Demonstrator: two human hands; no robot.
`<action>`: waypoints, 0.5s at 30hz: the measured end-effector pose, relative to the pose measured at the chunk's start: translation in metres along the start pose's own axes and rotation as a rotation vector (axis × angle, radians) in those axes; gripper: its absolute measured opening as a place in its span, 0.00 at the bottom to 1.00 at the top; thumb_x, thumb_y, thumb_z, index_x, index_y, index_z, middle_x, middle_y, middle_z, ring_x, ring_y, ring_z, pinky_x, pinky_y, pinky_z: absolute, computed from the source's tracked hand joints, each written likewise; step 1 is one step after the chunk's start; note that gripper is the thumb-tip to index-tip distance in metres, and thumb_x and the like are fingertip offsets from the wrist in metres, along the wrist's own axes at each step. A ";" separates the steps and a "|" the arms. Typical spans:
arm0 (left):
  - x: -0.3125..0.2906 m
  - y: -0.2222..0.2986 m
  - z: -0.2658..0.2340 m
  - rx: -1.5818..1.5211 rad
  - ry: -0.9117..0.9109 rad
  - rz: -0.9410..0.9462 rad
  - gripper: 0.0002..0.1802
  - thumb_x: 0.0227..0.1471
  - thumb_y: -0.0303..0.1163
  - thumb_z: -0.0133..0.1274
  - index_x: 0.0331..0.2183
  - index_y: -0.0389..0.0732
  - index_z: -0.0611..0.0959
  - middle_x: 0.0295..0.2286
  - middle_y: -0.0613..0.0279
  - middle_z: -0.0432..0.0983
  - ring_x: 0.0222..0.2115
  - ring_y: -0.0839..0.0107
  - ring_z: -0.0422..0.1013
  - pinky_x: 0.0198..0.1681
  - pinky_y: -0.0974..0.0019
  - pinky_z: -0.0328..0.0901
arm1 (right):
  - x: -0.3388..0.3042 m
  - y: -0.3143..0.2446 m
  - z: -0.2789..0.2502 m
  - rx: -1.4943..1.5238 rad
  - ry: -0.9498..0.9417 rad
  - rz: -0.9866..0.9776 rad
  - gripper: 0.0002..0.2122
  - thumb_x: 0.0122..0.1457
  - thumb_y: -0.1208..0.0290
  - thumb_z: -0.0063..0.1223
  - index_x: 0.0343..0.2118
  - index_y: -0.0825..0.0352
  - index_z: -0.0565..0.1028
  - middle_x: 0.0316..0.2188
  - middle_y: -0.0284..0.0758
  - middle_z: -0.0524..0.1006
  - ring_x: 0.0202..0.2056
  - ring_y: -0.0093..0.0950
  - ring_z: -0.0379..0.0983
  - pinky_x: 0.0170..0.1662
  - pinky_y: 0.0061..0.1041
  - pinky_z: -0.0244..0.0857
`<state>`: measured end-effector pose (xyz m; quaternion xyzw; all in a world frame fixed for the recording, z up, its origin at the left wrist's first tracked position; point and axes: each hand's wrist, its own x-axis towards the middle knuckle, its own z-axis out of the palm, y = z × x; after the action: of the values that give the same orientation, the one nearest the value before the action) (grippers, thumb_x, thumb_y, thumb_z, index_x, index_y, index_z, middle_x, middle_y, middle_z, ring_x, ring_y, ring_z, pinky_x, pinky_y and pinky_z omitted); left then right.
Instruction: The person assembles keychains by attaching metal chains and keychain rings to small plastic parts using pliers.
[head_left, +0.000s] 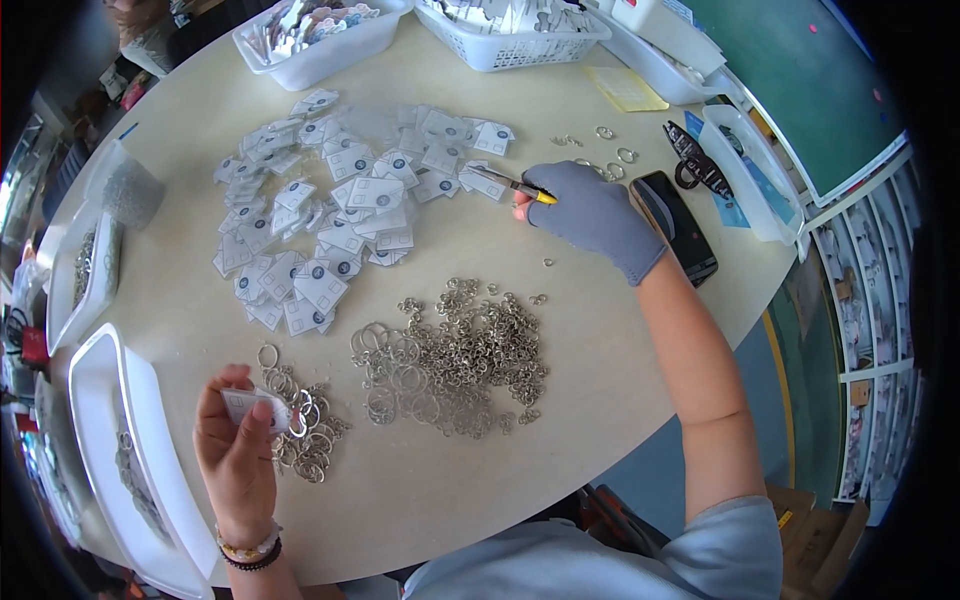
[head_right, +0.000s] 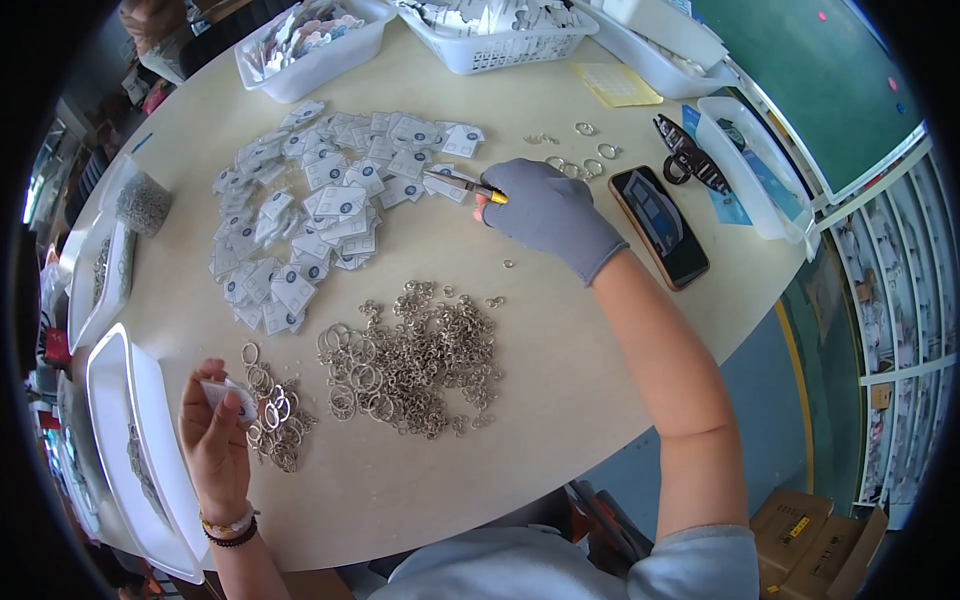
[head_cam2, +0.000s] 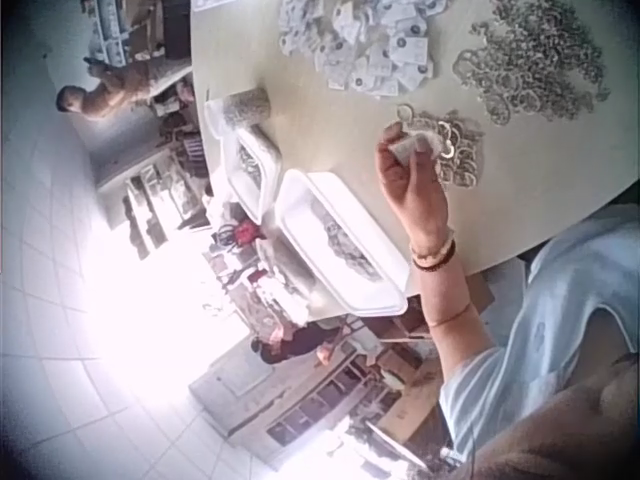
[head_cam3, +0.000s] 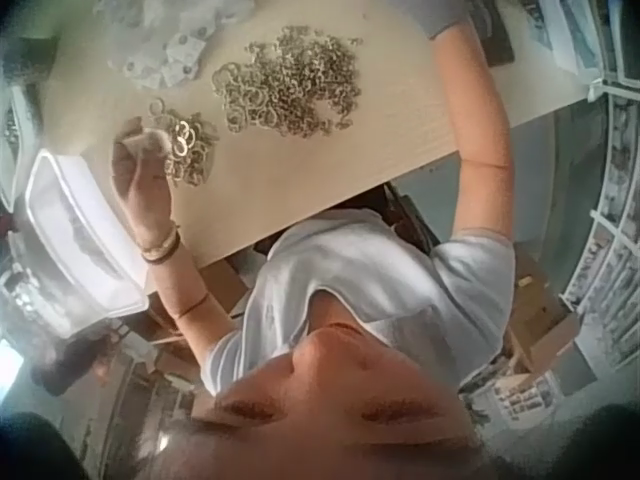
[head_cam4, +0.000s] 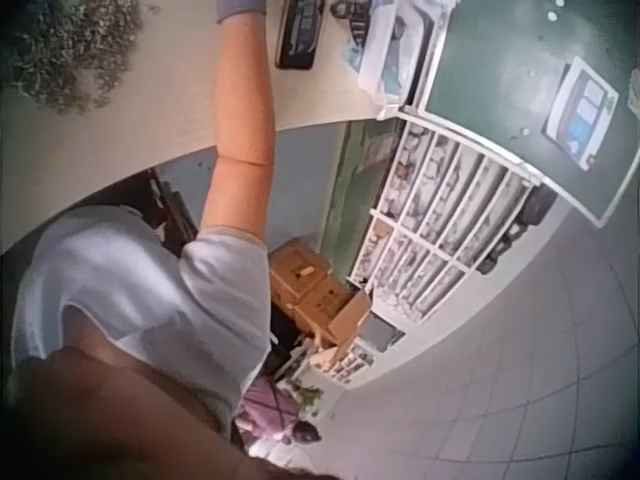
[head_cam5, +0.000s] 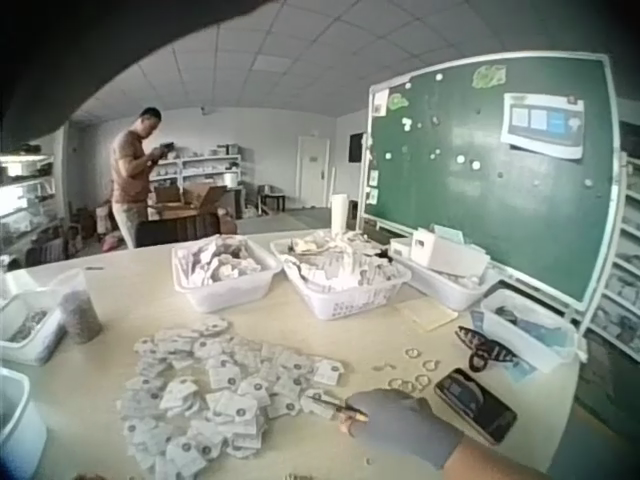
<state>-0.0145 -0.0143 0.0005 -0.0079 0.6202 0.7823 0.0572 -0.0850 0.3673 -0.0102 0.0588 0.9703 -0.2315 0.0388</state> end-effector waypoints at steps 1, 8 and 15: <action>-0.003 -0.001 -0.003 -0.086 0.005 -0.067 0.15 0.54 0.22 0.53 0.44 0.34 0.70 0.33 0.62 0.73 0.32 0.75 0.73 0.34 0.71 0.71 | 0.001 -0.002 0.001 -0.005 -0.001 -0.006 0.11 0.53 0.58 0.54 0.33 0.58 0.77 0.33 0.36 0.78 0.38 0.36 0.76 0.41 0.37 0.67; -0.013 -0.006 0.001 -0.181 -0.048 -0.155 0.11 0.57 0.25 0.50 0.43 0.40 0.69 0.34 0.62 0.73 0.34 0.72 0.75 0.38 0.66 0.74 | 0.005 0.003 0.012 -0.125 0.110 -0.097 0.10 0.53 0.59 0.54 0.33 0.59 0.77 0.31 0.38 0.78 0.36 0.37 0.75 0.39 0.37 0.67; -0.022 -0.012 0.009 -0.254 -0.094 -0.210 0.16 0.57 0.22 0.49 0.47 0.38 0.67 0.33 0.59 0.75 0.36 0.66 0.76 0.36 0.64 0.77 | -0.067 -0.094 0.008 0.712 -0.240 -0.110 0.06 0.56 0.69 0.56 0.30 0.66 0.74 0.25 0.26 0.74 0.29 0.15 0.67 0.34 0.18 0.61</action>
<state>0.0094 -0.0044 -0.0071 -0.0434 0.5087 0.8436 0.1662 -0.0305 0.2738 0.0314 -0.0111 0.8194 -0.5611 0.1168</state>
